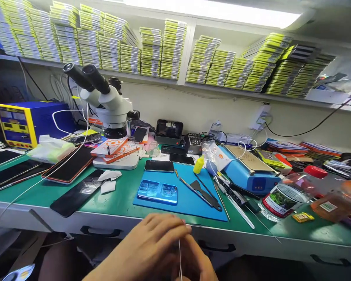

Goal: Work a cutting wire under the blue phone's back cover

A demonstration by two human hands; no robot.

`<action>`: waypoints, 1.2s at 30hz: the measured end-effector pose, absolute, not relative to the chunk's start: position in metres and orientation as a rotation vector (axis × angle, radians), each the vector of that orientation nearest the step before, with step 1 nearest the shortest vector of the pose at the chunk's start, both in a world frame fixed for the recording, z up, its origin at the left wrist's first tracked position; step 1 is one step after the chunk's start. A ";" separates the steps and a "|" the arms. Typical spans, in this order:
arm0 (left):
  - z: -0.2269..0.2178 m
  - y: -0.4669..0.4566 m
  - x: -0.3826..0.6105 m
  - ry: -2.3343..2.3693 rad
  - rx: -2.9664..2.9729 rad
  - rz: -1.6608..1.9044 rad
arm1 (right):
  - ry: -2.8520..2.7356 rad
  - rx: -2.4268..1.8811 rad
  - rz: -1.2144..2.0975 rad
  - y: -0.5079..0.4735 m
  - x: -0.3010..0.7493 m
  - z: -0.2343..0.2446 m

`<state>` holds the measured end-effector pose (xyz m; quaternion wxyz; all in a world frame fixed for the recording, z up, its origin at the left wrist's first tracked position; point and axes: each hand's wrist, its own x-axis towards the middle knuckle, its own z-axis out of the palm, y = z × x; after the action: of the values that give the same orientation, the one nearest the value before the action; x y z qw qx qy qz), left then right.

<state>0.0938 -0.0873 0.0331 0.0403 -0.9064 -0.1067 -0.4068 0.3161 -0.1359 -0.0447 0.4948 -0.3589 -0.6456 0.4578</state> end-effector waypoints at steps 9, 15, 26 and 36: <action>0.076 0.057 0.051 -0.990 -3.030 -0.507 | -1.448 -1.328 0.685 -0.160 0.300 0.032; 0.073 0.054 0.052 -0.875 -3.048 -0.547 | -1.568 -1.406 0.666 -0.130 0.335 0.039; 0.059 0.012 0.046 -0.310 -2.291 -0.970 | -1.651 -1.339 0.578 -0.093 0.338 0.075; 0.074 -0.044 0.031 -0.136 -2.175 -1.035 | -1.688 -0.998 0.944 -0.117 0.310 0.085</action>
<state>0.0311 -0.0435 0.0736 0.3566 -0.8422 -0.0528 -0.4010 0.3100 -0.1166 0.0847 0.4643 -0.4061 -0.6869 0.3842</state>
